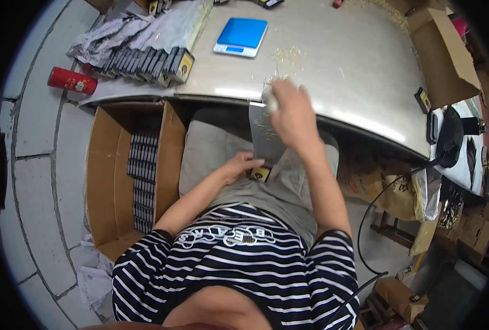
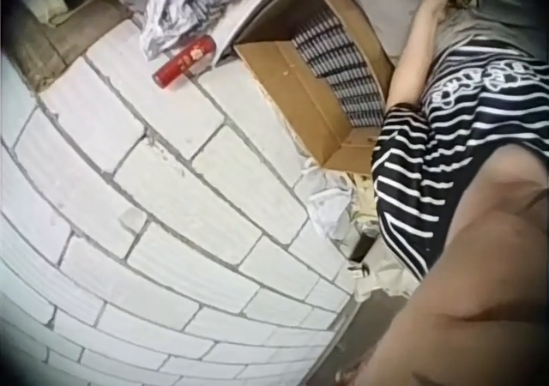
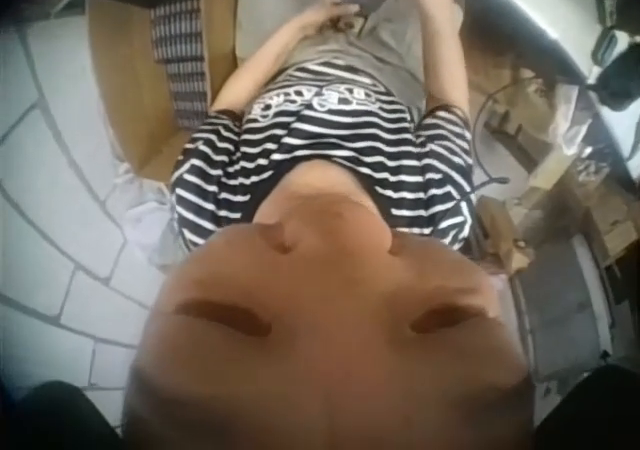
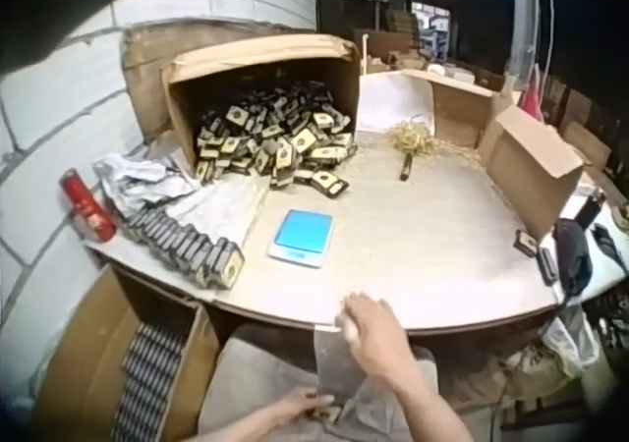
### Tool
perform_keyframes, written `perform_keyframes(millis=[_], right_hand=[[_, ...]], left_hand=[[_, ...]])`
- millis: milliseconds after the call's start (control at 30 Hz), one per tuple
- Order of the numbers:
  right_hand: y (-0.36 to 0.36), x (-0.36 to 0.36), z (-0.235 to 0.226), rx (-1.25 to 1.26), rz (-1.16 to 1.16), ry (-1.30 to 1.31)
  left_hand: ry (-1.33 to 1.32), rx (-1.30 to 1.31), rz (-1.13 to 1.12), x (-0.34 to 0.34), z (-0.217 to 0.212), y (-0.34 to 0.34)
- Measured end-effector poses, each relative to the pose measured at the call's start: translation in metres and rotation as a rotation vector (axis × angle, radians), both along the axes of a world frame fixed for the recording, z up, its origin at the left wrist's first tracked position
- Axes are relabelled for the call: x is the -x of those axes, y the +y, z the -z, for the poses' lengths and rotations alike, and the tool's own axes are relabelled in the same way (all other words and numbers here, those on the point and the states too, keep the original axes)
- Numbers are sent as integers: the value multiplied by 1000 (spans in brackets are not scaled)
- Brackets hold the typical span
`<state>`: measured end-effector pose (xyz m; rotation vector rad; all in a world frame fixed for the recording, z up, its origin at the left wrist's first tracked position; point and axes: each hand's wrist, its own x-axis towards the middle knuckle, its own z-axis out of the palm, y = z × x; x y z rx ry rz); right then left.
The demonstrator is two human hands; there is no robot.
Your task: Weighing small yellow boxes on a digital scale and placing them into plastic bags for packaging.
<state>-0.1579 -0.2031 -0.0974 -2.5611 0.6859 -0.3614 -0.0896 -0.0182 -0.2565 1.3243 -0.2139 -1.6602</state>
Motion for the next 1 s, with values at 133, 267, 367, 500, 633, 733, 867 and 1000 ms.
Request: perform_keyframes(millis=[133, 267, 367, 500, 633, 733, 867, 1000], right_hand=[[-51, -16, 36, 129, 14, -243], [-23, -18, 30, 177, -83, -198], [13, 1, 32, 363, -187, -60], [45, 38, 8, 29, -136, -139], [47, 75, 14, -172, -174, -247], [52, 92, 37, -296, 5, -255], [84, 86, 82, -261, 1, -188], [92, 74, 79, -329, -120, 69]], left_hand=[[41, 98, -63, 10, 1, -8], [65, 202, -135, 14, 0, -6], [77, 163, -127, 11, -7, -2], [109, 303, -11, 0, -3, 13], [227, 348, -34, -2, 3, 12], [198, 255, -33, -2, 5, 9], [155, 265, -92, 6, 12, 5], [8, 189, 20, 6, 19, 10]])
